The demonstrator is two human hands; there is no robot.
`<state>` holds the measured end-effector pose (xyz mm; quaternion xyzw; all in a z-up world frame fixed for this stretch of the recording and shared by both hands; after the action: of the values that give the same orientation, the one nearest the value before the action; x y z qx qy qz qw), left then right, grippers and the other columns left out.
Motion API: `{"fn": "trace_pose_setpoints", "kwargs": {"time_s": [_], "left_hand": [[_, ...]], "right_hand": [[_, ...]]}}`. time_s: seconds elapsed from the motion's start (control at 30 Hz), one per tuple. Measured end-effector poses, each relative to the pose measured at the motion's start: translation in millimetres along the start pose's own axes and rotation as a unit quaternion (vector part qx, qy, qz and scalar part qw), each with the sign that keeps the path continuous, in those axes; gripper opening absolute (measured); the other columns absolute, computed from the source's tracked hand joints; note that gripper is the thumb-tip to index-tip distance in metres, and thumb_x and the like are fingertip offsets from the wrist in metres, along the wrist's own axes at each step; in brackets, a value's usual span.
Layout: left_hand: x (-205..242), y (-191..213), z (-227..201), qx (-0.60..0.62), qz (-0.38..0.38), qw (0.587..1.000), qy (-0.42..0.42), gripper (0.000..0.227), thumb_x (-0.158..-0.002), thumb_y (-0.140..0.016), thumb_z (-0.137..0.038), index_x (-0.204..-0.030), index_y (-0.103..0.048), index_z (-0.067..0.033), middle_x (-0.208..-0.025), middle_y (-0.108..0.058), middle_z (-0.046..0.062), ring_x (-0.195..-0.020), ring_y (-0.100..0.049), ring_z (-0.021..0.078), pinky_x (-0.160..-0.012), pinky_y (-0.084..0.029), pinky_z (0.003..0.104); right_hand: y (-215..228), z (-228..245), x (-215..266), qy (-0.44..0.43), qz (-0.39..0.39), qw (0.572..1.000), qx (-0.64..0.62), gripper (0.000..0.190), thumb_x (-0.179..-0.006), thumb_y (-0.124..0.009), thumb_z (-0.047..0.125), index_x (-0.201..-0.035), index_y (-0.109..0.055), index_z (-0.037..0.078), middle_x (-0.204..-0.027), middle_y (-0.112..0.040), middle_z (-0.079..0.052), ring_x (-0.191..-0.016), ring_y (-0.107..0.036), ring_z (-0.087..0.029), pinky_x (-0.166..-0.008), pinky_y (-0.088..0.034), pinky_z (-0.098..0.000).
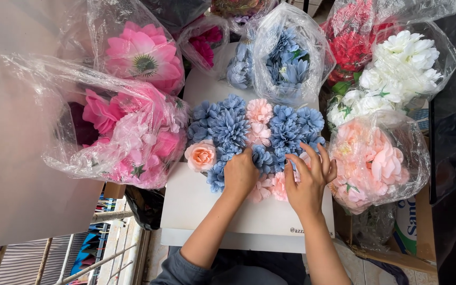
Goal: The person arranges artificial flowers on a white rectangular board. They place blue and pink flowers in a pattern, alternating between the colors and adjusting the petals to create a decorative floral display.
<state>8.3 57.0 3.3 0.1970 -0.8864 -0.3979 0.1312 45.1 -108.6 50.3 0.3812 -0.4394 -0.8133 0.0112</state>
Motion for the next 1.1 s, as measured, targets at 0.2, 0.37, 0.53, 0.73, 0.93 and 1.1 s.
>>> {"fn": "trace_pose_setpoints", "kwargs": {"time_s": [0.2, 0.37, 0.53, 0.73, 0.93, 1.1], "left_hand": [[8.0, 19.7, -6.3, 0.029, -0.017, 0.999, 0.004, 0.032, -0.082, -0.055, 0.003, -0.112, -0.067, 0.0013, -0.083, -0.073, 0.024, -0.079, -0.073, 0.0518, -0.070, -0.060, 0.058], [-10.4, -19.0, 10.6, -0.061, -0.026, 0.998, -0.008, 0.021, -0.078, -0.059, 0.001, -0.098, -0.065, -0.0005, -0.077, -0.072, 0.021, -0.072, -0.074, 0.0466, -0.065, -0.061, 0.053], [-13.0, -34.1, 11.2, -0.074, -0.046, 0.996, -0.030, 0.018, -0.080, -0.055, 0.002, -0.096, -0.064, 0.0007, -0.076, -0.071, 0.019, -0.069, -0.074, 0.0450, -0.062, -0.061, 0.052], [-14.1, -54.0, 14.7, -0.158, -0.108, 0.981, -0.030, 0.012, -0.082, -0.058, -0.003, -0.093, -0.063, -0.0064, -0.075, -0.071, 0.010, -0.061, -0.074, 0.0345, -0.057, -0.061, 0.043], [-14.5, -48.3, 23.9, -0.064, -0.079, 0.994, -0.034, 0.010, -0.087, -0.059, -0.012, -0.093, -0.063, -0.0045, -0.085, -0.071, 0.017, -0.066, -0.074, 0.0428, -0.060, -0.061, 0.052], [-17.1, -59.7, 40.7, -0.019, -0.012, 1.000, -0.009, 0.014, -0.082, -0.068, -0.009, -0.095, -0.070, -0.0042, -0.092, -0.069, 0.014, -0.072, -0.074, 0.0426, -0.062, -0.063, 0.048]], "right_hand": [[4.9, -14.2, -22.8, 0.007, -0.006, 1.000, 0.015, 0.018, -0.093, -0.073, 0.016, -0.109, -0.070, 0.024, -0.139, -0.058, 0.000, -0.145, -0.039, -0.032, -0.113, -0.014, -0.0600], [9.9, -17.4, -32.6, 0.013, -0.013, 1.000, -0.012, 0.014, -0.096, -0.070, 0.014, -0.107, -0.071, 0.022, -0.138, -0.059, -0.001, -0.144, -0.041, -0.032, -0.113, -0.021, -0.0533], [9.4, -20.9, -29.4, 0.008, -0.012, 1.000, -0.009, 0.014, -0.096, -0.071, 0.013, -0.107, -0.072, 0.021, -0.137, -0.059, -0.001, -0.143, -0.042, -0.032, -0.113, -0.023, -0.0521], [-10.0, -10.9, -34.1, 0.049, 0.000, 0.999, -0.012, 0.013, -0.094, -0.071, 0.016, -0.105, -0.072, 0.021, -0.135, -0.060, -0.003, -0.142, -0.043, -0.035, -0.114, -0.025, -0.0522], [-22.5, 6.2, -44.2, 0.071, 0.013, 0.997, -0.005, 0.008, -0.095, -0.069, 0.017, -0.103, -0.073, 0.018, -0.131, -0.061, -0.006, -0.140, -0.044, -0.036, -0.113, -0.024, -0.0541], [-36.2, -1.5, -48.8, 0.066, 0.037, 0.997, 0.008, 0.011, -0.097, -0.067, 0.020, -0.106, -0.073, 0.019, -0.133, -0.061, -0.004, -0.142, -0.042, -0.033, -0.114, -0.022, -0.0548]]}}
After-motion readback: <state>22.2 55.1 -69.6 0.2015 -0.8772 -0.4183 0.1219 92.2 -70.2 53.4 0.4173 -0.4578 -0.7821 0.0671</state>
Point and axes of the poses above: each hand's wrist, its own x-axis away from the middle knuckle, its own y-axis out of the back of the hand, z = x × y, the point moved 3 cm from there along -x, towards the middle knuckle
